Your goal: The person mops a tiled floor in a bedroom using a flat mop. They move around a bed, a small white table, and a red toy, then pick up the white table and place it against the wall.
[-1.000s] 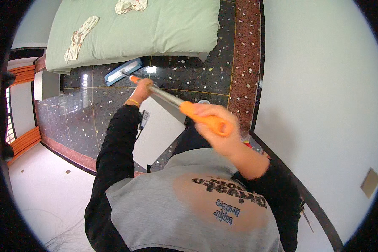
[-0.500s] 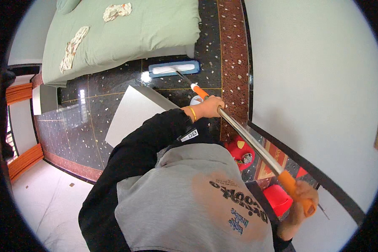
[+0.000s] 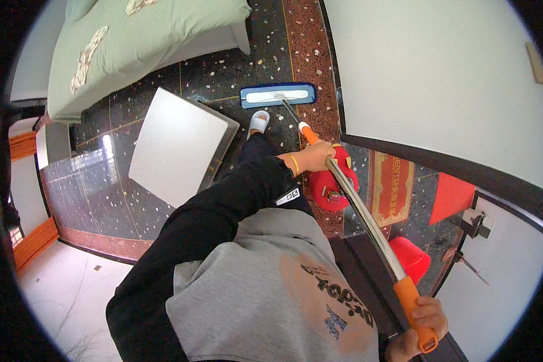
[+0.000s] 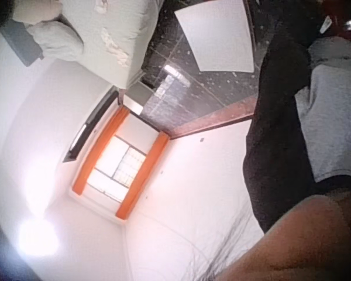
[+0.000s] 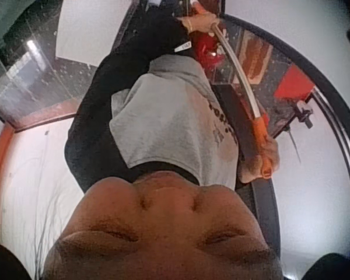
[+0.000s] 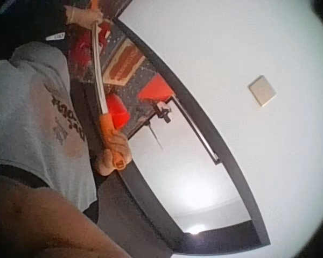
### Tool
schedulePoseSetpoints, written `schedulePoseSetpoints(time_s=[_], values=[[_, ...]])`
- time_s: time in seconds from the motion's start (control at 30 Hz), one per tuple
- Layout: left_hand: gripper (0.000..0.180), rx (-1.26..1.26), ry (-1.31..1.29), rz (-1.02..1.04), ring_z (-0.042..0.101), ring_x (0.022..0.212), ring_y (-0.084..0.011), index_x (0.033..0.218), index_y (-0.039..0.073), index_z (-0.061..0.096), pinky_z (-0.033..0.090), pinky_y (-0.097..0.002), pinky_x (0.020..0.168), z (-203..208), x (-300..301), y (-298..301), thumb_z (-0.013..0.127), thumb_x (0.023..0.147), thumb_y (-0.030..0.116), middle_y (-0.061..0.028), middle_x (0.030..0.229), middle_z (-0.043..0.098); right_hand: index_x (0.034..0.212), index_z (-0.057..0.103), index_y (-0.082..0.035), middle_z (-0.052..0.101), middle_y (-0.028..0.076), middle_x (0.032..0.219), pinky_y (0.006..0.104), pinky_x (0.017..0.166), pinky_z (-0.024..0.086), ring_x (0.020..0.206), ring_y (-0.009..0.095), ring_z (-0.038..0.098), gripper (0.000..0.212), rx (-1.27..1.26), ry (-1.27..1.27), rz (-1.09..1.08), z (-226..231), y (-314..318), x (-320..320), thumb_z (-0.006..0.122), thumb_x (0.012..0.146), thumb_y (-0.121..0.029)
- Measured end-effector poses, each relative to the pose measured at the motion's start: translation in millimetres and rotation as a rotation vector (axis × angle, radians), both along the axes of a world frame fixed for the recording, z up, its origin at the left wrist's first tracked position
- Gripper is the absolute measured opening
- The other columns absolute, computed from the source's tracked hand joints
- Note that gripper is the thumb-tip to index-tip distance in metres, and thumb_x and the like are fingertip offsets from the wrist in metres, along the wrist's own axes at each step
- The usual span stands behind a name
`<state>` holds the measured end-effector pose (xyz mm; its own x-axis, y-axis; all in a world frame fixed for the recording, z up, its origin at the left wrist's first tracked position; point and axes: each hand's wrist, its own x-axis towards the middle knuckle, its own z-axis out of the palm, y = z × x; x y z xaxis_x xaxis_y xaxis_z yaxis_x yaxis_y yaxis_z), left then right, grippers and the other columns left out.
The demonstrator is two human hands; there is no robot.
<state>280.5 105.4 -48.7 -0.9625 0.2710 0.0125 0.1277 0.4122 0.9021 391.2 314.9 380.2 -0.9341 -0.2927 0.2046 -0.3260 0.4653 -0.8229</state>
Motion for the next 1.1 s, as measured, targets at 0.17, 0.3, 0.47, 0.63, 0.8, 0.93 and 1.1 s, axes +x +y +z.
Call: schedulePoseSetpoints(time_s=[0.17, 0.3, 0.47, 0.63, 0.8, 0.93, 1.1], values=[[0.022, -0.001, 0.092, -0.035, 0.057, 0.069, -0.0337, 0.062, 0.007, 0.055, 0.043, -0.0438, 0.059, 11.0, 38.7, 32.2, 0.067, 0.062, 0.025, -0.0135, 0.067, 0.057, 0.072, 0.051, -0.008, 0.052, 0.007, 0.067, 0.0426, 0.066, 0.041, 0.069, 0.025, 0.052, 0.019, 0.060, 0.060, 0.275, 15.0, 38.9, 12.6, 0.064, 0.069, -0.020], [0.023, 0.139, 0.083, -0.035, 0.052, 0.066, -0.0316, 0.061, 0.009, 0.050, 0.038, -0.0388, 0.062, 19.4, 73.8, 39.7, 0.070, 0.060, 0.020, -0.0107, 0.067, 0.053, 0.064, 0.047, -0.013, 0.051, -0.001, 0.059, 0.0326, 0.057, 0.031, 0.063, 0.017, 0.051, 0.031, 0.212, 0.111, 0.581, 33.7, 43.8, 8.6, 0.071, 0.066, -0.034], [0.025, 0.174, 0.038, 0.061, 0.053, 0.070, -0.0310, 0.066, 0.007, 0.051, 0.038, -0.0379, 0.064, 24.7, 121.4, 40.8, 0.071, 0.059, 0.021, -0.0107, 0.070, 0.054, 0.073, 0.054, -0.005, 0.055, 0.010, 0.066, 0.0463, 0.066, 0.043, 0.068, 0.029, 0.054, 0.013, 0.251, 0.048, 0.910, 66.5, 16.3, 10.0, 0.061, 0.070, -0.016], [0.027, 0.189, -0.024, 0.247, 0.053, 0.070, -0.0318, 0.066, 0.007, 0.050, 0.038, -0.0388, 0.063, 32.8, 173.1, 40.2, 0.071, 0.058, 0.021, -0.0106, 0.070, 0.054, 0.066, 0.053, -0.022, 0.059, -0.009, 0.067, 0.0306, 0.061, 0.026, 0.064, 0.010, 0.055, 0.026, 0.184, 0.148, 0.942, 64.9, 15.5, -11.6, 0.070, 0.065, -0.042], [0.029, 0.266, -0.052, 0.401, 0.053, 0.068, -0.0320, 0.069, 0.005, 0.049, 0.039, -0.0390, 0.058, 37.9, 246.2, 22.3, 0.072, 0.061, 0.021, -0.0123, 0.070, 0.052, 0.058, 0.053, -0.022, 0.058, -0.011, 0.059, 0.0272, 0.058, 0.026, 0.054, 0.005, 0.054, 0.018, -0.141, 0.028, 0.950, 35.0, -3.1, -15.0, 0.067, 0.060, -0.034], [0.030, 0.222, -0.078, 0.496, 0.053, 0.068, -0.0316, 0.071, 0.003, 0.050, 0.040, -0.0380, 0.059, 26.2, 322.4, -0.5, 0.073, 0.062, 0.021, -0.0124, 0.072, 0.053, 0.061, 0.054, -0.019, 0.058, -0.008, 0.059, 0.0270, 0.060, 0.030, 0.054, 0.008, 0.055, 0.017, -0.281, -0.145, 1.000, -1.1, -53.1, 2.3, 0.068, 0.063, -0.029], [0.027, 0.052, -0.323, 0.642, 0.055, 0.071, -0.0301, 0.071, 0.007, 0.053, 0.041, -0.0372, 0.060, -9.4, 440.7, -22.7, 0.071, 0.064, 0.025, -0.0125, 0.071, 0.054, 0.069, 0.055, -0.013, 0.060, -0.001, 0.067, 0.0294, 0.061, 0.035, 0.060, 0.013, 0.057, 0.016, -0.460, -0.415, 1.021, -79.0, -91.5, 54.1, 0.066, 0.070, -0.025]])
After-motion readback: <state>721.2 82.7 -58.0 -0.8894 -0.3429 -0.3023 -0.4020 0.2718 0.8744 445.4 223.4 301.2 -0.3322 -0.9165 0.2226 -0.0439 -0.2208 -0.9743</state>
